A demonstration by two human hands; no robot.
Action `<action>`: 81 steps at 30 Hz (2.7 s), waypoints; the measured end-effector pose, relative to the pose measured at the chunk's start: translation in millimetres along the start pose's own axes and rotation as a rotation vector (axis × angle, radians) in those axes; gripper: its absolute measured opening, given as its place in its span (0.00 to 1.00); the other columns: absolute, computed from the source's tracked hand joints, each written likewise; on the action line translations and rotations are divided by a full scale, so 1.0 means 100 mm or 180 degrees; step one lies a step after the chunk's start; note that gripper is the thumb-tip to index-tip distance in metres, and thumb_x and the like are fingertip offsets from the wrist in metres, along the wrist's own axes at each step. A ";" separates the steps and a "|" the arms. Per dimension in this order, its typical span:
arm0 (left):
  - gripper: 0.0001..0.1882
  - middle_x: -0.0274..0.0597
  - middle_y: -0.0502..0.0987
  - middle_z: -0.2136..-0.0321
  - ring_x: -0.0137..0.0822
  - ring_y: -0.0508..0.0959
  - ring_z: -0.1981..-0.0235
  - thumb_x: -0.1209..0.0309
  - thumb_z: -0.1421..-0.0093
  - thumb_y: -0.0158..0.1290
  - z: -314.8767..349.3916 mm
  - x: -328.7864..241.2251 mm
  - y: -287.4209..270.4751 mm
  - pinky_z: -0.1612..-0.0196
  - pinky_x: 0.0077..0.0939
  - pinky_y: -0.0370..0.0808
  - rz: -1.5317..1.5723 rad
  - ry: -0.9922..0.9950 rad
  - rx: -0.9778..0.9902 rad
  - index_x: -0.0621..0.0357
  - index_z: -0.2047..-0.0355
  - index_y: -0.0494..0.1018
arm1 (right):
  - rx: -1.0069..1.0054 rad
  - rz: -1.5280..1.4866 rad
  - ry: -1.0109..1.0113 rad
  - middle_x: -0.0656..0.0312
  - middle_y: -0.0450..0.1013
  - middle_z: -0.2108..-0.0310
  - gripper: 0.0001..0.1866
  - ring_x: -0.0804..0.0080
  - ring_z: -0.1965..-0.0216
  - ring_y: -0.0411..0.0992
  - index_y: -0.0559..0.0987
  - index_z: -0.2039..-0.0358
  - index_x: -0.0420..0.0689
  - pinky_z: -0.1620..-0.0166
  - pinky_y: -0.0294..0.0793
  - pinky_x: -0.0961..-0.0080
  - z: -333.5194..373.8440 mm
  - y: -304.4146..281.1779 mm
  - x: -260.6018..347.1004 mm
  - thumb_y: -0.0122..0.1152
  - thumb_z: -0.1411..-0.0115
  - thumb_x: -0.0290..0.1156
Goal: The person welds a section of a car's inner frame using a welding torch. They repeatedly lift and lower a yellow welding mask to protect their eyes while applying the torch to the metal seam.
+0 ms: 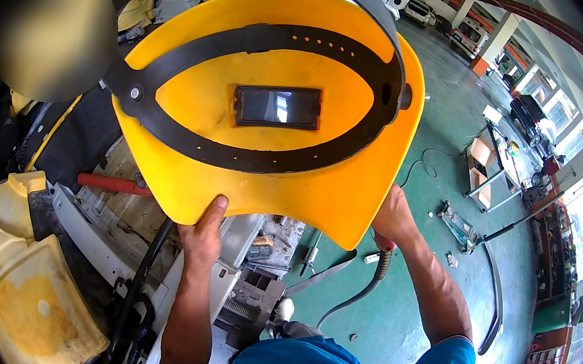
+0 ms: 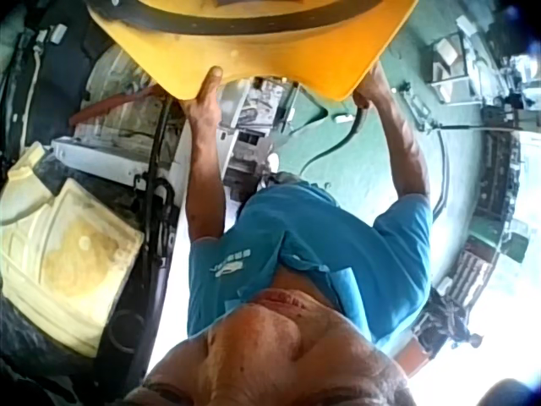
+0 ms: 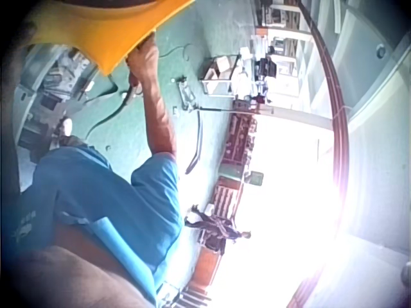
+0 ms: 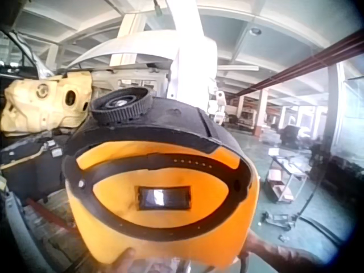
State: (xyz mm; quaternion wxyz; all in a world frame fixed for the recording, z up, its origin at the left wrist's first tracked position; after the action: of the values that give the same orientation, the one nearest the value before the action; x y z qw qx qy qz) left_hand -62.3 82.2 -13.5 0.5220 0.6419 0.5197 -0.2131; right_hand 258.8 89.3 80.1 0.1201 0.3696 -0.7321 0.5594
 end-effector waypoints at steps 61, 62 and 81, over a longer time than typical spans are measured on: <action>0.32 0.46 0.70 0.45 0.36 0.71 0.45 0.80 0.39 0.57 -0.05 0.00 0.14 0.41 0.30 0.67 0.0225 0.0067 0.0005 0.65 0.37 0.57 | -0.0273 -0.0321 0.0505 0.55 0.77 0.60 0.22 0.64 0.60 0.76 0.77 0.53 0.40 0.58 0.77 0.69 0.13 0.13 -0.19 0.71 0.50 0.29; 0.32 0.46 0.70 0.45 0.36 0.71 0.45 0.80 0.39 0.57 -0.05 0.01 0.13 0.41 0.30 0.67 0.0248 0.0036 -0.0002 0.65 0.37 0.57 | -0.0230 -0.0296 0.0591 0.55 0.77 0.60 0.22 0.64 0.60 0.76 0.77 0.53 0.40 0.58 0.77 0.69 0.13 0.15 -0.17 0.71 0.49 0.29; 0.32 0.47 0.69 0.44 0.38 0.70 0.44 0.81 0.39 0.56 -0.05 -0.03 0.12 0.39 0.33 0.66 0.0239 0.0081 -0.0053 0.65 0.37 0.56 | -0.0166 0.0219 0.0278 0.52 0.76 0.56 0.24 0.54 0.54 0.75 0.77 0.52 0.42 0.51 0.74 0.64 0.09 0.18 -0.17 0.70 0.50 0.32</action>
State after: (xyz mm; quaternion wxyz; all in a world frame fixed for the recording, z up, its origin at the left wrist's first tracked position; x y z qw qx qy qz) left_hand -53.7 86.0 -3.9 0.5283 0.6593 0.5036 -0.1809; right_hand 260.8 89.6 53.6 0.1422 0.3162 -0.7528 0.5595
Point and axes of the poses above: each hand's wrist, its own z-axis away from the middle knuckle, its own y-axis out of the palm, x = y × z, the point moved 6 cm from there along -z, towards the middle knuckle
